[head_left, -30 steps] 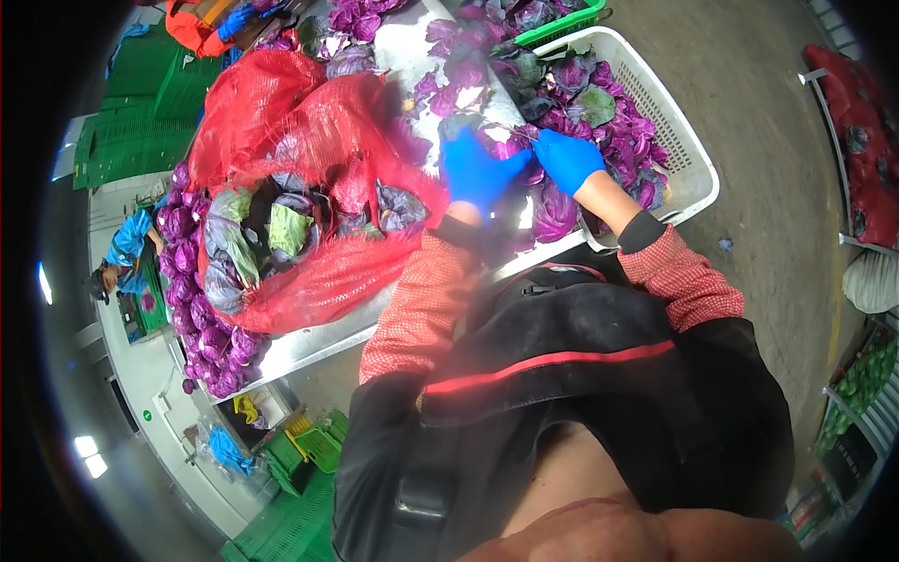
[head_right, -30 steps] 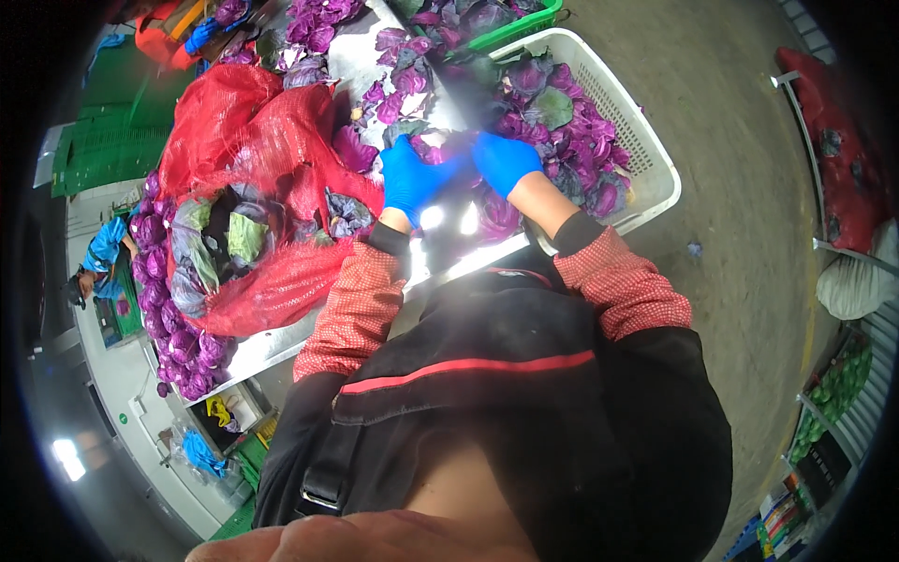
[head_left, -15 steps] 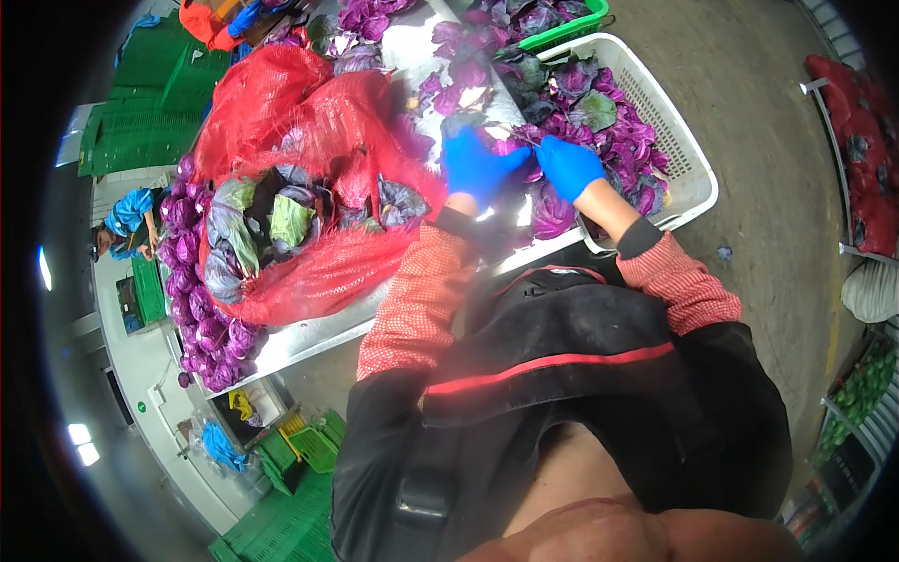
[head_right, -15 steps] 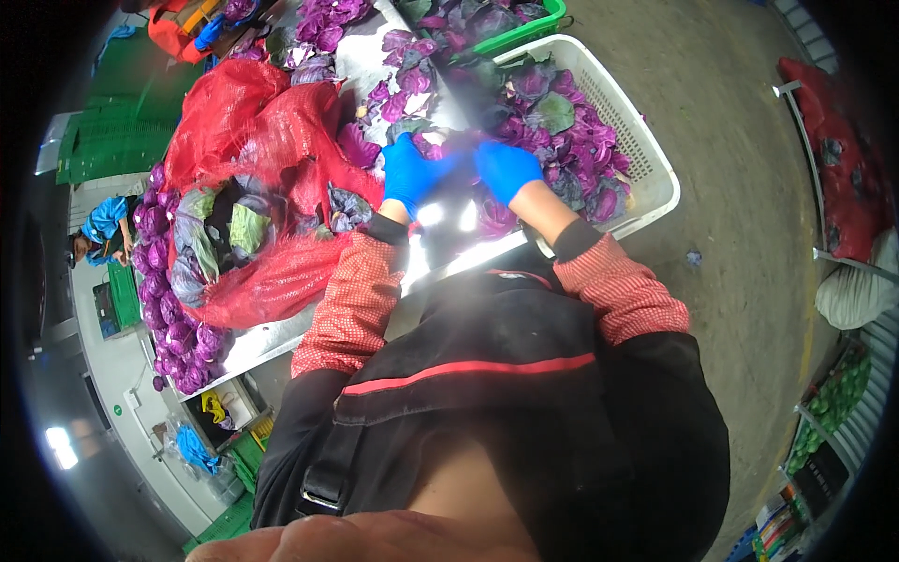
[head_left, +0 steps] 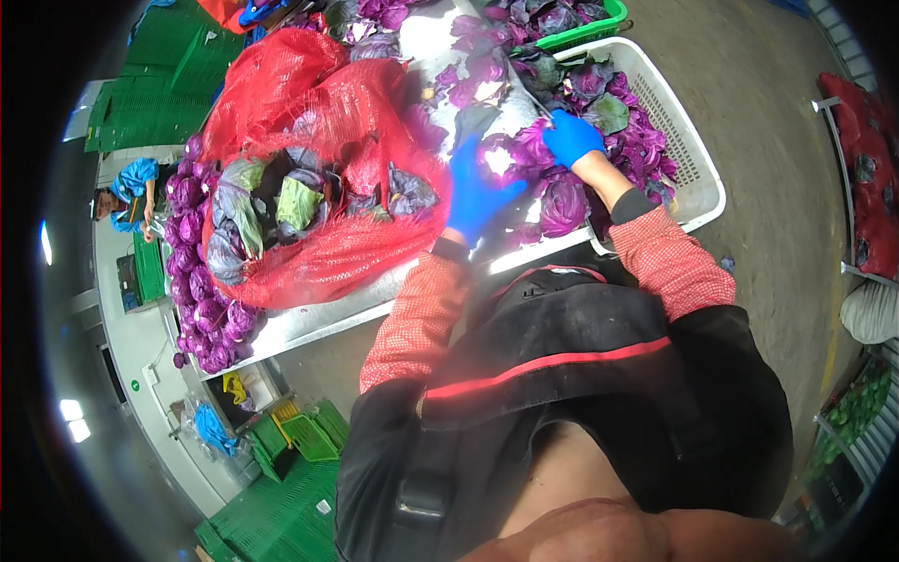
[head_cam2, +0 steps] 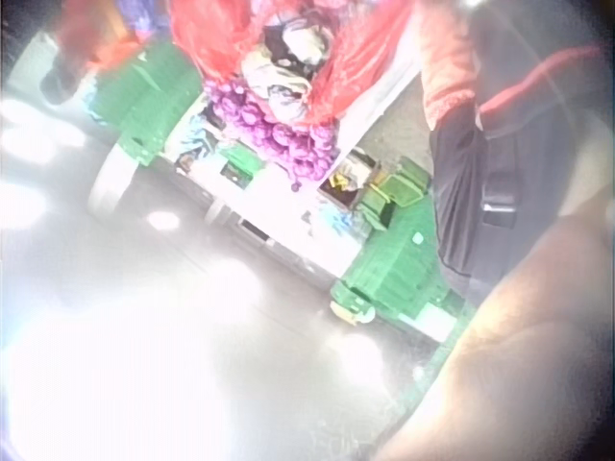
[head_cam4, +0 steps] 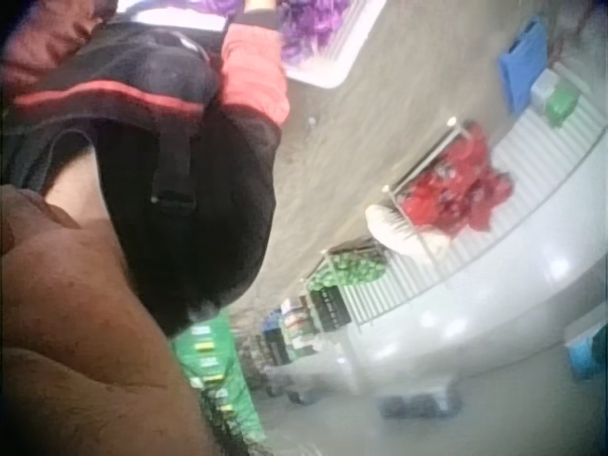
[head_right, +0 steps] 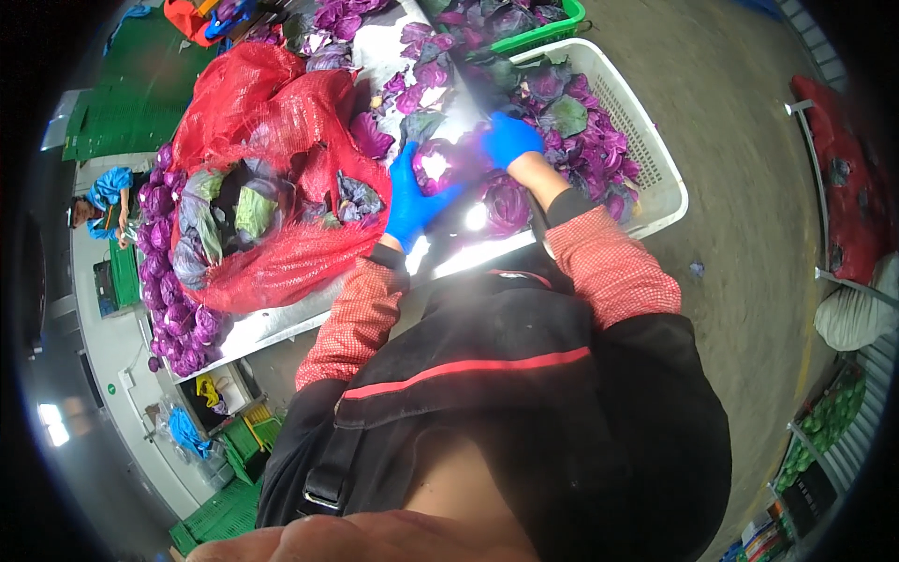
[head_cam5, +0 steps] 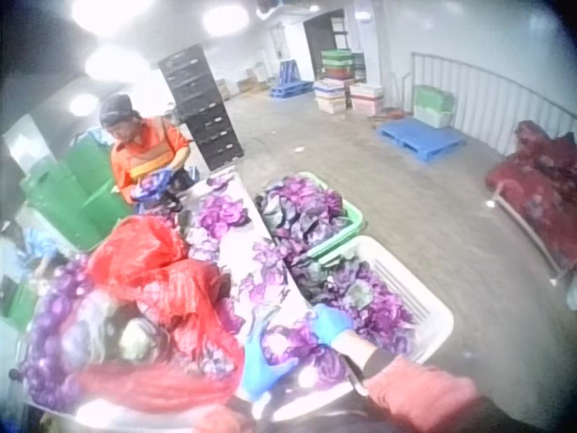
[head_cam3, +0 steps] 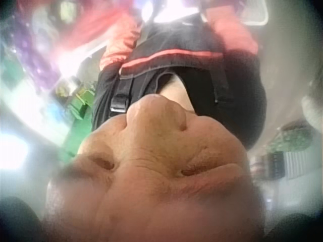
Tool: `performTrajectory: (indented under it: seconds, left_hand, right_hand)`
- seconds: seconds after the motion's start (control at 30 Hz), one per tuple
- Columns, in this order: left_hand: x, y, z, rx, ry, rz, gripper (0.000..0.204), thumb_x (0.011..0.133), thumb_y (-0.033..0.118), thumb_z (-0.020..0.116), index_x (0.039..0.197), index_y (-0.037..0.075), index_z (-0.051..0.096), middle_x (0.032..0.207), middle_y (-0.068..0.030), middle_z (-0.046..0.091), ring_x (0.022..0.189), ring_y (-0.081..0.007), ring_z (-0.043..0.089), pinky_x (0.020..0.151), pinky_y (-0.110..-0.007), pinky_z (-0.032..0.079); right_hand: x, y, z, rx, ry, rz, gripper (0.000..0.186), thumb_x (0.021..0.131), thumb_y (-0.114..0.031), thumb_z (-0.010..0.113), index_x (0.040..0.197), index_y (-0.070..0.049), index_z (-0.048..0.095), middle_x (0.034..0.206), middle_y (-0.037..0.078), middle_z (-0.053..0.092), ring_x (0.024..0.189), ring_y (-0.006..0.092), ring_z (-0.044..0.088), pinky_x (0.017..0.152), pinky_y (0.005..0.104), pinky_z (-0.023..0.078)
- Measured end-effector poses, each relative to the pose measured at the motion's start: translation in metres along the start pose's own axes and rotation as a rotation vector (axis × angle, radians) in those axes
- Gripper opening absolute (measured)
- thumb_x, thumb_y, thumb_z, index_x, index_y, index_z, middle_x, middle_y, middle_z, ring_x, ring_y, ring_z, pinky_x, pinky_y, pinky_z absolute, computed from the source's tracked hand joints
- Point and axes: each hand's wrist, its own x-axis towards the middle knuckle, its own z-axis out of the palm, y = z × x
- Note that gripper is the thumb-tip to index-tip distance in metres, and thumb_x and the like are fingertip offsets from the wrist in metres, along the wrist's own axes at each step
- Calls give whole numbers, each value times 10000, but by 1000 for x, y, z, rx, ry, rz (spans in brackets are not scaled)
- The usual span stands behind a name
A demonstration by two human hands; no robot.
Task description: The person peels the outer leaves from red cabbages by hand, removing them from a red mesh bag and placing the cleaned cabbages into a white plastic crate.
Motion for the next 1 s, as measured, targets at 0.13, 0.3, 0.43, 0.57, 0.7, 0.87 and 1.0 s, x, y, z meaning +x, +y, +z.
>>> performTrajectory:
  seconds: [0.13,0.3,0.43,0.57,0.7,0.87,1.0]
  left_hand:
    - [-15,5,-23,-664,-175,-211,928,647,320,772,1327,-14,237,1304,-203,342,1167,-255,400,947,-356,370]
    - [-15,-17,-4,-271,37,-276,761,658,253,760,1252,-24,373,1226,-198,430,1106,-241,449,917,-341,388]
    - [-17,-11,3,-230,79,-197,774,650,293,757,1246,-12,370,1183,-187,442,1108,-264,436,933,-363,366]
    - [-17,-22,8,-136,-16,-155,834,647,329,757,1275,5,315,1224,-174,363,1139,-287,383,948,-386,346]
    - [-9,-24,12,-94,-69,-198,920,625,394,752,1303,-8,279,1269,-206,349,1181,-325,351,976,-399,320]
    - [-2,-17,14,16,-70,-142,964,608,431,742,1312,-21,264,1278,-239,359,1192,-354,345,985,-415,308]
    - [-4,-22,13,-19,-34,-110,971,594,411,746,1317,-17,260,1252,-241,395,1171,-351,376,977,-420,316]
  right_hand:
    - [-16,19,17,-2,42,51,273,812,-284,473,944,-53,534,808,206,608,721,390,587,648,471,457]
    - [-53,-29,-18,-38,1,-190,284,800,-291,487,952,-51,499,798,202,605,709,392,586,621,468,458]
    - [-48,21,-21,-158,-65,-43,344,814,-371,499,975,-67,496,856,188,607,779,364,591,663,449,471]
    - [-72,-25,-53,-251,-30,-260,299,840,-353,476,965,-85,524,846,173,608,767,366,591,633,447,474]
    - [-97,-47,-61,-410,-170,-475,191,844,-265,485,853,-89,560,753,149,600,657,337,584,535,421,458]
    - [-60,-32,-50,-401,0,-353,238,850,-295,480,898,-71,546,769,162,601,677,351,584,572,439,461]
    - [-61,-71,-54,-258,31,-481,302,835,-361,498,913,-72,535,803,174,600,708,360,583,593,446,460]
